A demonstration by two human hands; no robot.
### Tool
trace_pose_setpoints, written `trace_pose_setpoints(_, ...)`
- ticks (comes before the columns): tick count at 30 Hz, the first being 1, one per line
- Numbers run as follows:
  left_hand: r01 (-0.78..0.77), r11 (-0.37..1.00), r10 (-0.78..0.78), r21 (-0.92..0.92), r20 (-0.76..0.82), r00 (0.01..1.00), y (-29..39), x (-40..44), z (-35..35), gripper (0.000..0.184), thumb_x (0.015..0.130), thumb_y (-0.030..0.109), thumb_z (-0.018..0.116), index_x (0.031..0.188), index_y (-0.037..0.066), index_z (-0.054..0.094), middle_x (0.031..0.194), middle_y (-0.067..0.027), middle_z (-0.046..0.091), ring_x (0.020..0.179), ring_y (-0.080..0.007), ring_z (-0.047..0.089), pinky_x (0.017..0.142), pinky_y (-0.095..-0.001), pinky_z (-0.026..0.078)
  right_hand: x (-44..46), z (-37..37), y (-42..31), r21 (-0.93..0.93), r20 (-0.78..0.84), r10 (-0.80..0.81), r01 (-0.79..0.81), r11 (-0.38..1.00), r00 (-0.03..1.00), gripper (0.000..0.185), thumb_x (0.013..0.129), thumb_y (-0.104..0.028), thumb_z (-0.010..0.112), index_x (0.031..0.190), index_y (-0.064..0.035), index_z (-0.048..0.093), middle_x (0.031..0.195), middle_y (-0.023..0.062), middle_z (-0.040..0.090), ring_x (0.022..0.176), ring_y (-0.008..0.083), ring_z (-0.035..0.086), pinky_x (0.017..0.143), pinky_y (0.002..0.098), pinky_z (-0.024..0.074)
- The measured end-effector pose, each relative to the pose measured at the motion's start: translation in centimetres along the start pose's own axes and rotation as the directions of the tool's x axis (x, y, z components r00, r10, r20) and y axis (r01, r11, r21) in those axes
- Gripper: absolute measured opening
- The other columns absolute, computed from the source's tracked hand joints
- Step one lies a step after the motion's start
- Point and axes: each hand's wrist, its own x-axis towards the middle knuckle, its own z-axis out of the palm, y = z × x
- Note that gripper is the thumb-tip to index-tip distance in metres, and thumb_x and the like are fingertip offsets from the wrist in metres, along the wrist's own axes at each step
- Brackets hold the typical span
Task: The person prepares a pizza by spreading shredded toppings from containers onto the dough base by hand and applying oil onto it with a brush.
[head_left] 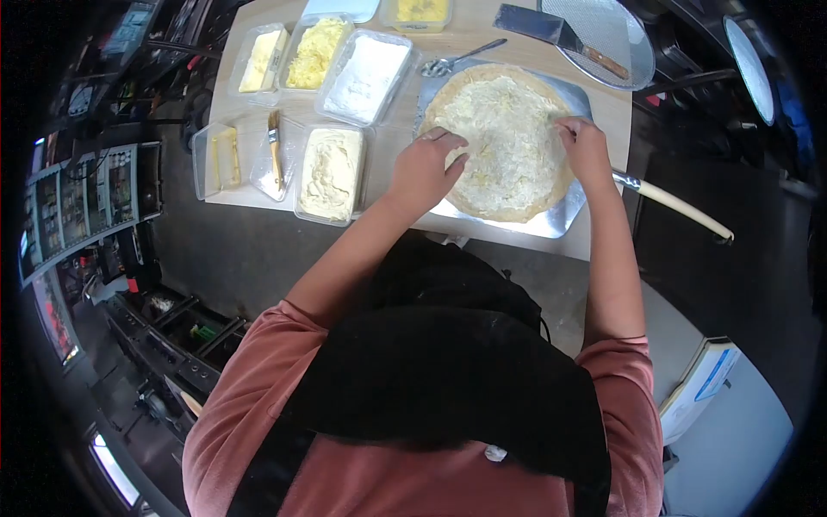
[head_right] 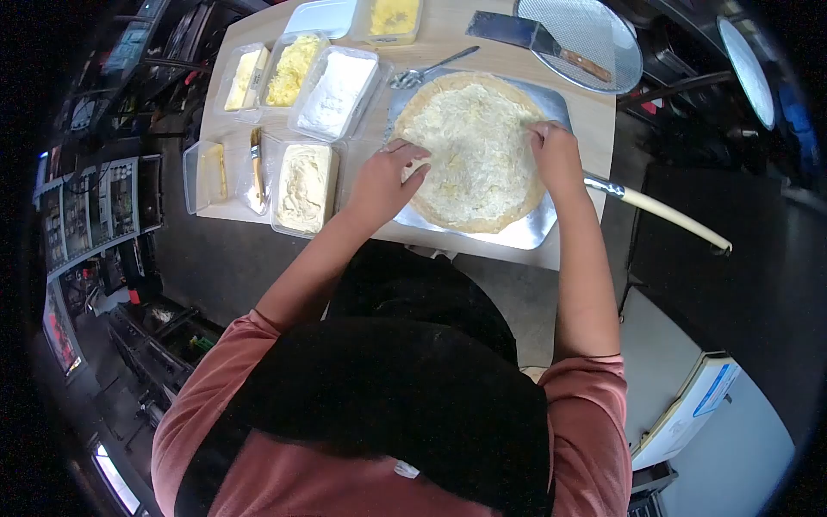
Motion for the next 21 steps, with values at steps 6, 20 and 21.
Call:
trace_pose_setpoints(6, -0.004, 0.999, 0.004, -0.033, 0.016, 1.0, 0.3, 0.7, -3.0, 0.018, 0.086, 0.014, 0.066, 0.102, 0.006, 0.068, 0.099, -0.0137, 0.066, 0.087, -0.0324, 0.065, 0.077, -0.0405, 0.052, 0.6, -0.8, -3.8, -0.233, 0.102, 0.068, -0.043, 0.971, 0.992, 0.014, 0.082, -0.009, 0.066, 0.092, -0.0021, 0.073, 0.085, 0.0217, 0.068, 0.081, 0.0381, 0.067, 0.073, 0.0437, 0.0537)
trace_pose_setpoints(20, 0.27, 0.906, -0.197, 0.327, -0.238, 0.951, -15.1, 24.4, -12.1, 0.042, 0.085, 0.028, 0.065, 0.119, 0.003, 0.065, 0.118, -0.0242, 0.062, 0.108, -0.0407, 0.059, 0.096, -0.0459, 0.046, -3.7, 0.3, -8.2, -0.423, 0.285, 0.137, -0.004, 0.906, 0.948, 0.019, 0.074, -0.003, 0.065, 0.092, -0.0069, 0.072, 0.11, 0.0095, 0.066, 0.109, 0.0292, 0.059, 0.088, 0.0476, 0.0496)
trace_pose_setpoints(21, 0.33, 0.875, -0.288, 0.353, -0.168, 0.943, -16.2, 25.3, -12.1, 0.042, 0.086, 0.03, 0.064, 0.119, 0.003, 0.065, 0.116, -0.0246, 0.063, 0.106, -0.0407, 0.06, 0.095, -0.0455, 0.046, -3.4, 0.5, -8.1, -0.45, 0.301, 0.138, 0.013, 0.893, 0.944, 0.02, 0.075, -0.003, 0.065, 0.093, -0.0066, 0.071, 0.108, 0.0104, 0.066, 0.107, 0.0298, 0.06, 0.087, 0.0471, 0.0503)
